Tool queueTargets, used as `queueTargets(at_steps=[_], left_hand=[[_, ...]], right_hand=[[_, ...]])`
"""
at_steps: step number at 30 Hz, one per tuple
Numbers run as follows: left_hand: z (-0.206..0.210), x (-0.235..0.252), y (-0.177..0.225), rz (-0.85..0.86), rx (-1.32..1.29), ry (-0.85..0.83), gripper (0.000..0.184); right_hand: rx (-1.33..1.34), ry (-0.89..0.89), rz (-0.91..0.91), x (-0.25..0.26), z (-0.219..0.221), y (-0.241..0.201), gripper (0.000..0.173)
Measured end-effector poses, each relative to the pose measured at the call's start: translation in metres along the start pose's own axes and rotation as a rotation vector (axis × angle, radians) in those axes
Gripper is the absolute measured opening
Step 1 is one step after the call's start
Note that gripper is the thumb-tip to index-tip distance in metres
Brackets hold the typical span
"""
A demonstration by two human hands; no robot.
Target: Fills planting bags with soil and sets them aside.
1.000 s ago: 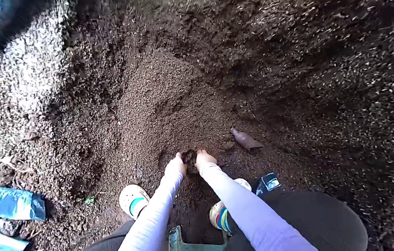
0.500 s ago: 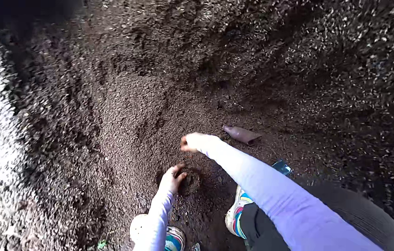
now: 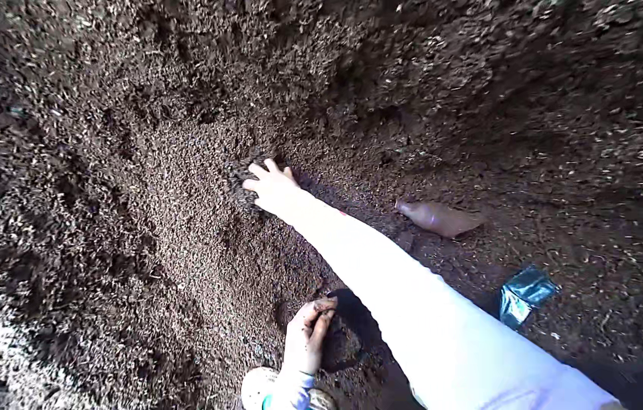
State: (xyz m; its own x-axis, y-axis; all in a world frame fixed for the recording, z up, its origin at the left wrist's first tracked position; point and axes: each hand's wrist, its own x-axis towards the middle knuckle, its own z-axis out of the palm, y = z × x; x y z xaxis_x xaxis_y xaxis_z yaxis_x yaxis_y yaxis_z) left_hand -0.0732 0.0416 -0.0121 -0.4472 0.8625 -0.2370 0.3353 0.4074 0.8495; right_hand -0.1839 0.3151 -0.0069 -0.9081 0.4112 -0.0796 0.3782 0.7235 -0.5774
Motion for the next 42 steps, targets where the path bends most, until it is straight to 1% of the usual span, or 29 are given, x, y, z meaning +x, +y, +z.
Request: queueTargets(at_steps=[2,4,6,9,10,11,12,14,16,18,19,21,23,25,27,28,29,31,33,36,38,39,42], left_hand=[[0.0,-0.003,0.003,0.029,-0.073,0.077,0.024],[-0.005,-0.007,0.012,0.015,-0.14,0.191,0.027],[-0.014,-0.016,0.022,-0.02,-0.158,0.263,0.027],[-0.028,-0.038,0.025,-0.091,-0.095,0.277,0.029],[-0.031,-0.045,0.024,-0.131,-0.061,0.262,0.029],[-0.035,-0.051,0.024,-0.18,-0.028,0.233,0.029],[-0.037,-0.055,0.022,-0.215,0.001,0.203,0.029],[-0.037,-0.06,0.017,-0.218,0.058,0.143,0.028],[-0.03,-0.063,0.013,-0.179,0.133,0.09,0.028],[-0.023,-0.064,0.013,-0.22,0.217,0.009,0.031],[-0.018,-0.065,0.014,-0.265,0.238,-0.028,0.035],[-0.009,-0.067,0.017,-0.338,0.213,-0.063,0.046],[-0.002,-0.068,0.02,-0.364,0.156,-0.023,0.052],[0.004,-0.069,0.022,-0.343,0.092,0.041,0.058],[0.007,-0.067,0.02,-0.307,0.05,0.065,0.062],[0.008,-0.066,0.021,-0.293,0.031,0.068,0.065],[0.007,-0.066,0.022,-0.282,0.016,0.071,0.067],[0.008,-0.067,0.021,-0.27,-0.002,0.064,0.071],[0.007,-0.067,0.022,-0.26,-0.005,0.046,0.073],[0.007,-0.066,0.021,-0.241,-0.015,0.052,0.073],[0.008,-0.068,0.019,-0.24,-0.024,0.054,0.072],[0.009,-0.068,0.02,-0.236,-0.025,0.059,0.07],[0.016,-0.07,0.02,-0.228,0.043,0.09,0.054]], right_hand=[[0.031,-0.111,0.063,-0.019,0.004,0.001,0.047],[0.057,-0.206,0.144,-0.046,0.024,0.009,0.043],[0.128,-0.325,0.288,-0.079,0.044,0.015,0.047],[0.065,-0.445,0.414,-0.109,0.059,0.016,0.055],[0.045,-0.477,0.445,-0.114,0.059,0.015,0.056],[0.018,-0.509,0.46,-0.118,0.056,0.014,0.062],[-0.012,-0.548,0.448,-0.121,0.051,0.011,0.069],[-0.074,-0.604,0.372,-0.133,0.033,-0.003,0.075],[-0.123,-0.647,0.28,-0.154,0.0,-0.034,0.074],[-0.148,-0.683,0.174,-0.183,-0.035,-0.07,0.068],[-0.153,-0.709,0.122,-0.197,-0.045,-0.085,0.066],[-0.096,-0.751,0.051,-0.219,-0.044,-0.099,0.061],[0.039,-0.761,0.078,-0.234,-0.031,-0.1,0.06],[0.141,-0.744,0.195,-0.244,-0.017,-0.095,0.065],[0.143,-0.636,0.287,-0.253,-0.003,-0.087,0.072],[0.114,-0.598,0.317,-0.259,-0.002,-0.091,0.073],[0.075,-0.566,0.341,-0.265,-0.001,-0.097,0.069],[-0.027,-0.469,0.363,-0.281,0.011,-0.106,0.054],[-0.088,-0.412,0.363,-0.29,0.022,-0.107,0.05],[-0.1,-0.385,0.363,-0.294,0.011,-0.117,0.051],[-0.154,-0.317,0.324,-0.301,0.016,-0.123,0.038],[-0.188,-0.303,0.303,-0.304,0.024,-0.123,0.035],[-0.28,-0.35,0.268,-0.307,0.047,-0.124,0.037]])
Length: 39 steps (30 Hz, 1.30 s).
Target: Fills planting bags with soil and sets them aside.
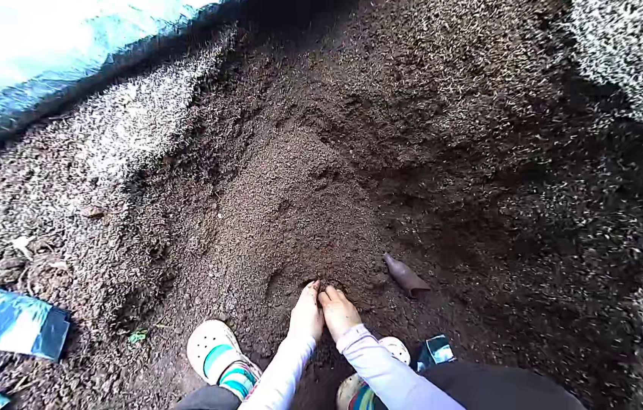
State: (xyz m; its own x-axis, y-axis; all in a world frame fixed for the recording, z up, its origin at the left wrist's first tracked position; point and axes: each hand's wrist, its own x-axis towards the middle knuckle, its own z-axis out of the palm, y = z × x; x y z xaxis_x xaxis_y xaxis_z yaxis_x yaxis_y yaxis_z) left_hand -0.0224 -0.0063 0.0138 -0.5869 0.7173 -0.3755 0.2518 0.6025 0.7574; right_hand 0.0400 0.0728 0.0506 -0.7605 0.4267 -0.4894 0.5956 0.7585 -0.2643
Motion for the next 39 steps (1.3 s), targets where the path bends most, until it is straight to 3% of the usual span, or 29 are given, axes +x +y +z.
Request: queueTargets(at_steps=[2,5,8,10,12,15,18,22,26,28,31,35,39], left_hand=[[-0.001,0.0,0.003,-0.014,0.09,-0.019,0.05],[-0.027,0.004,0.023,0.012,0.191,-0.177,0.058],[-0.063,0.004,0.035,0.017,0.139,-0.227,0.059],[-0.073,0.014,0.02,-0.07,0.1,-0.218,0.058],[-0.064,0.028,-0.003,-0.219,0.026,-0.239,0.066],[-0.036,0.033,-0.019,-0.413,-0.144,-0.329,0.071],[-0.026,0.032,-0.015,-0.382,-0.134,-0.334,0.061],[-0.025,0.031,-0.001,-0.33,0.091,-0.296,0.054],[-0.022,0.021,0.017,-0.362,0.318,-0.228,0.054],[-0.025,0.023,0.007,-0.343,0.225,-0.242,0.053],[-0.037,0.03,-0.007,-0.399,-0.155,-0.336,0.062],[-0.033,0.042,-0.007,-0.492,-0.137,-0.347,0.075],[-0.028,0.057,0.005,-0.446,-0.011,-0.38,0.072]], right_hand=[[-0.005,-0.089,0.013,0.006,-0.008,-0.002,0.038],[0.084,-0.289,-0.027,0.013,-0.052,0.01,0.04],[0.388,-0.254,-0.094,0.009,-0.081,0.043,0.035],[0.596,-0.228,-0.029,0.018,-0.068,0.071,0.043],[0.684,-0.27,0.124,0.03,-0.04,0.09,0.061],[0.815,-0.334,0.346,0.034,-0.013,0.084,0.078],[0.747,-0.327,0.389,0.039,-0.008,0.072,0.085],[0.334,-0.349,0.341,0.048,-0.015,0.055,0.086],[0.177,-0.331,0.349,0.05,-0.02,0.039,0.082],[0.137,-0.335,0.305,0.049,-0.023,0.043,0.08],[0.173,-0.395,0.2,0.048,-0.035,0.067,0.068],[0.152,-0.399,0.147,0.042,-0.067,0.1,0.045],[0.128,-0.417,0.13,0.06,-0.067,0.112,0.07]])
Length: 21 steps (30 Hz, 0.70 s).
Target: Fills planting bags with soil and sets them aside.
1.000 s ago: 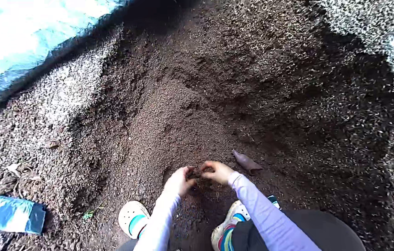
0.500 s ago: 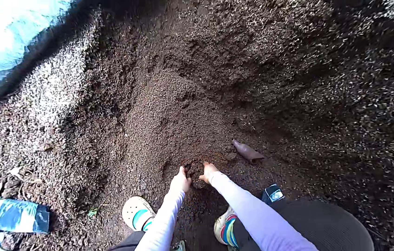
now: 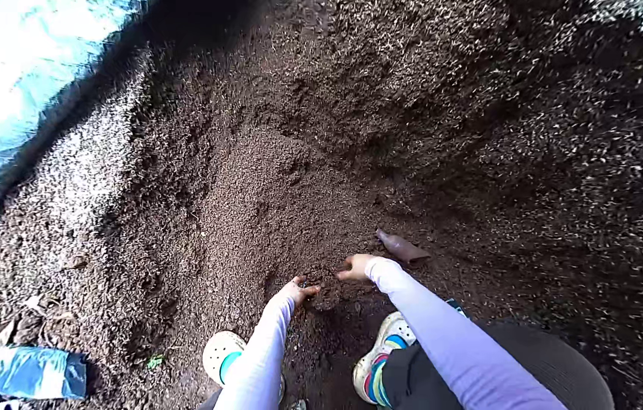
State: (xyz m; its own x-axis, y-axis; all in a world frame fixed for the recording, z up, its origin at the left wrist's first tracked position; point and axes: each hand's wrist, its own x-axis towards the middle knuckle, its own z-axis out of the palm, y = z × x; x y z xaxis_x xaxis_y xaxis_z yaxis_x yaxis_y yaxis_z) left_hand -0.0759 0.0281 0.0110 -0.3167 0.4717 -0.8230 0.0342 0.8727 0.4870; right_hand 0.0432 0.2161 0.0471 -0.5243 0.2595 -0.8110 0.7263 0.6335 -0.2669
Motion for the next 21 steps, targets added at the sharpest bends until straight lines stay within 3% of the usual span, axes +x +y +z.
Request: queueTargets(at_steps=[4,9,11,13,15,17,19,21], left_hand=[[0.0,0.001,0.0,0.032,0.07,0.097,0.064],[0.015,0.001,-0.007,0.093,0.037,0.231,0.055],[0.019,-0.011,-0.011,0.146,-0.058,0.219,0.056],[0.024,-0.025,-0.016,0.112,-0.18,0.208,0.059],[0.034,-0.035,-0.021,-0.059,-0.329,0.189,0.063],[0.048,-0.04,-0.023,-0.214,-0.444,0.092,0.072],[0.064,-0.035,-0.019,-0.24,-0.664,0.083,0.063],[0.076,-0.025,-0.011,-0.202,-0.868,0.194,0.048]], right_hand=[[0.111,-0.074,-0.013,0.02,-0.005,-0.025,0.08],[0.024,-0.157,-0.023,0.054,0.003,-0.047,0.068],[-0.068,-0.191,-0.126,0.09,0.009,-0.04,0.069],[-0.056,-0.153,-0.107,0.077,0.011,-0.043,0.073],[0.074,-0.18,-0.09,0.05,0.008,-0.046,0.076],[0.011,-0.163,-0.201,0.089,0.025,-0.029,0.076],[-0.161,-0.113,-0.312,0.124,0.039,-0.021,0.071],[-0.286,-0.09,-0.292,0.105,0.032,-0.032,0.067]])
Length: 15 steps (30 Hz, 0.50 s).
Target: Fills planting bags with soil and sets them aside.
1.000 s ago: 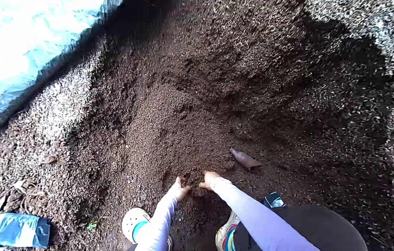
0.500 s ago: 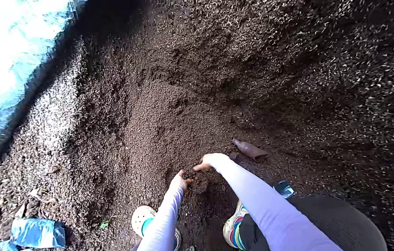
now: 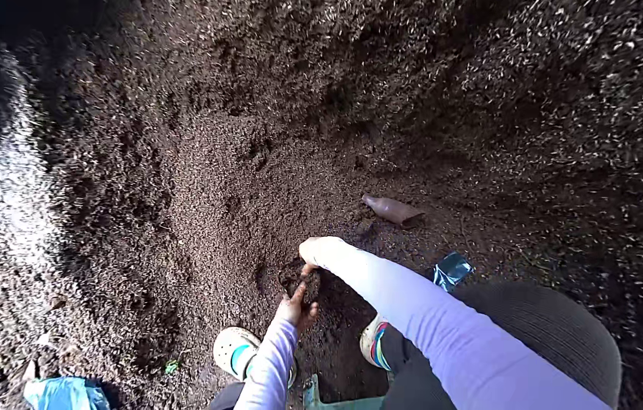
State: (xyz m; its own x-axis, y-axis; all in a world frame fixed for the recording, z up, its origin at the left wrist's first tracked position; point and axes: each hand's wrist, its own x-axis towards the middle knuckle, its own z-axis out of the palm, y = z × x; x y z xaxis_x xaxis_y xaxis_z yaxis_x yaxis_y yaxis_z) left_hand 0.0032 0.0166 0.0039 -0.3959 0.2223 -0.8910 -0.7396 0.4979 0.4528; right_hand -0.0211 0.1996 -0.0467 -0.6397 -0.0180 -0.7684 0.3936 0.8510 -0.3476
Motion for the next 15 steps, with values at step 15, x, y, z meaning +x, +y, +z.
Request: queueTargets(at_steps=[15], left_hand=[[0.007,-0.003,0.004,0.047,0.335,0.23,0.044]], right_hand=[[0.197,0.045,0.088,-0.093,-0.025,-0.037,0.07]])
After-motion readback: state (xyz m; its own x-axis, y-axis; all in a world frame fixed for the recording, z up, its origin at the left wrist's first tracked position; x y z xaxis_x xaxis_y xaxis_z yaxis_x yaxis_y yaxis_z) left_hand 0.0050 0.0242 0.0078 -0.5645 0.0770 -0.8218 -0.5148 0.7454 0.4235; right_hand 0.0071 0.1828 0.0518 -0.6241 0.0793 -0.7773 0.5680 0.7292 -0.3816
